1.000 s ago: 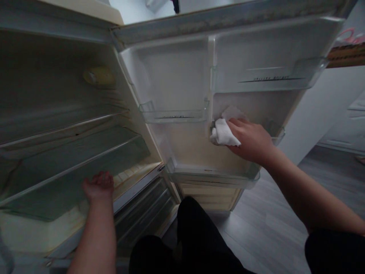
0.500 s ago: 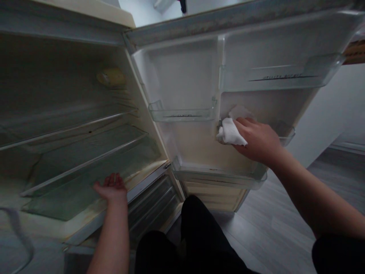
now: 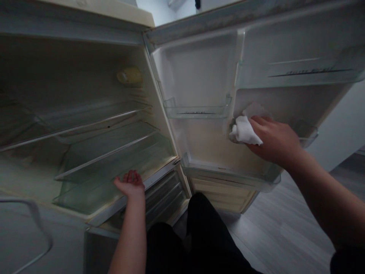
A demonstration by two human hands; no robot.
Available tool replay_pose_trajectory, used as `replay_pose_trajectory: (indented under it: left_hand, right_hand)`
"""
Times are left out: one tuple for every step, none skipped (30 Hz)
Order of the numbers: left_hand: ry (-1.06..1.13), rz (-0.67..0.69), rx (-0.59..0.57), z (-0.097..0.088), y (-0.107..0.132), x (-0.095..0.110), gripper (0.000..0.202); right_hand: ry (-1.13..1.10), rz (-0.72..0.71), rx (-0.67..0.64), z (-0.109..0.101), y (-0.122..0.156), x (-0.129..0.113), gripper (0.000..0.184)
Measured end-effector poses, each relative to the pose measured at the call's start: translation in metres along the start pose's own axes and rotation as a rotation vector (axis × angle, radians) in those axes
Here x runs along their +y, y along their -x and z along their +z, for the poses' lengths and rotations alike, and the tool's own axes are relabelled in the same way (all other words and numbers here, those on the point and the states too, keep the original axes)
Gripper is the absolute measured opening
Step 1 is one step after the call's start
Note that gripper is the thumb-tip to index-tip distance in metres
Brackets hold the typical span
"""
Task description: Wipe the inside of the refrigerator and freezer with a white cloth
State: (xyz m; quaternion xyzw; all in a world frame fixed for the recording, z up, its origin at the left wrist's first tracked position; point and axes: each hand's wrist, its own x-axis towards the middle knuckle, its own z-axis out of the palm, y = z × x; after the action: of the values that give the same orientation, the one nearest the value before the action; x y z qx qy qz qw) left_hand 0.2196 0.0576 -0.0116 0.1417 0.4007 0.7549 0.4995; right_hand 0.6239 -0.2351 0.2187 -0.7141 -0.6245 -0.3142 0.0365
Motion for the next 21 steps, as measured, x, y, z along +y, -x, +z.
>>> replay_pose_trajectory:
  left_hand:
    - [-0.025, 0.023, -0.019, -0.001, 0.002, -0.002, 0.034]
    - [-0.058, 0.052, -0.041, -0.003, 0.004, -0.003, 0.035]
    - [-0.093, 0.081, -0.059, -0.004, 0.005, -0.005, 0.035]
    - [-0.123, 0.106, -0.070, -0.004, 0.006, -0.007, 0.035]
    - [-0.146, 0.129, -0.074, -0.004, 0.007, -0.009, 0.034]
    - [-0.160, 0.147, -0.072, -0.003, 0.007, -0.011, 0.033]
    - [-0.167, 0.163, -0.067, -0.002, 0.006, -0.012, 0.032]
    - [-0.169, 0.177, -0.062, 0.001, 0.005, -0.013, 0.031]
    - [-0.169, 0.190, -0.057, 0.004, 0.004, -0.013, 0.030]
    - [-0.170, 0.201, -0.050, 0.008, 0.001, -0.013, 0.028]
    - [-0.171, 0.209, -0.044, 0.013, -0.002, -0.012, 0.026]
    - [-0.173, 0.213, -0.039, 0.018, -0.006, -0.011, 0.025]
    - [-0.175, 0.214, -0.036, 0.023, -0.010, -0.010, 0.023]
    - [-0.180, 0.212, -0.034, 0.028, -0.014, -0.009, 0.022]
    - [-0.187, 0.209, -0.035, 0.033, -0.018, -0.007, 0.020]
    - [-0.196, 0.207, -0.038, 0.037, -0.022, -0.006, 0.019]
    - [-0.207, 0.207, -0.044, 0.041, -0.026, -0.004, 0.017]
    - [-0.220, 0.208, -0.055, 0.044, -0.028, -0.002, 0.015]
    - [-0.236, 0.215, -0.072, 0.046, -0.030, 0.001, 0.014]
    - [-0.252, 0.230, -0.097, 0.048, -0.030, 0.003, 0.013]
    - [-0.269, 0.252, -0.130, 0.049, -0.029, 0.007, 0.015]
  right_hand:
    - [0.000, -0.003, 0.003, 0.000, 0.000, 0.000, 0.026]
    - [0.000, -0.005, 0.009, 0.000, 0.000, 0.000, 0.026]
    - [0.000, -0.003, 0.013, 0.000, 0.000, 0.000, 0.025]
    - [-0.001, -0.001, 0.014, 0.000, 0.000, 0.000, 0.025]
    - [-0.003, 0.002, 0.010, 0.000, 0.000, 0.000, 0.025]
    - [-0.005, 0.007, 0.005, 0.000, 0.000, 0.000, 0.024]
    - [-0.007, 0.012, -0.002, 0.000, 0.000, 0.000, 0.024]
    - [-0.011, 0.016, -0.010, 0.000, 0.001, 0.000, 0.025]
    - [-0.013, 0.018, -0.013, 0.000, 0.001, 0.000, 0.025]
    - [-0.014, 0.018, -0.014, 0.000, 0.001, 0.000, 0.026]
    - [-0.014, 0.016, -0.013, 0.001, 0.001, 0.000, 0.027]
    - [-0.014, 0.015, -0.008, 0.001, 0.000, 0.000, 0.027]
    - [-0.013, 0.014, -0.007, 0.001, 0.000, 0.000, 0.027]
    - [-0.012, 0.017, -0.005, 0.001, 0.000, 0.000, 0.027]
    - [-0.013, 0.018, -0.009, 0.000, 0.000, 0.000, 0.027]
    - [-0.017, 0.021, -0.014, 0.000, -0.001, 0.000, 0.027]
    - [-0.025, 0.019, -0.021, -0.001, -0.001, -0.001, 0.027]
    - [-0.037, 0.014, -0.029, -0.001, -0.001, 0.000, 0.027]
    - [-0.056, 0.002, -0.039, -0.001, -0.002, 0.000, 0.028]
    - [-0.086, -0.013, -0.053, -0.001, -0.002, 0.002, 0.029]
    - [-0.126, -0.019, -0.066, -0.002, -0.003, 0.004, 0.030]
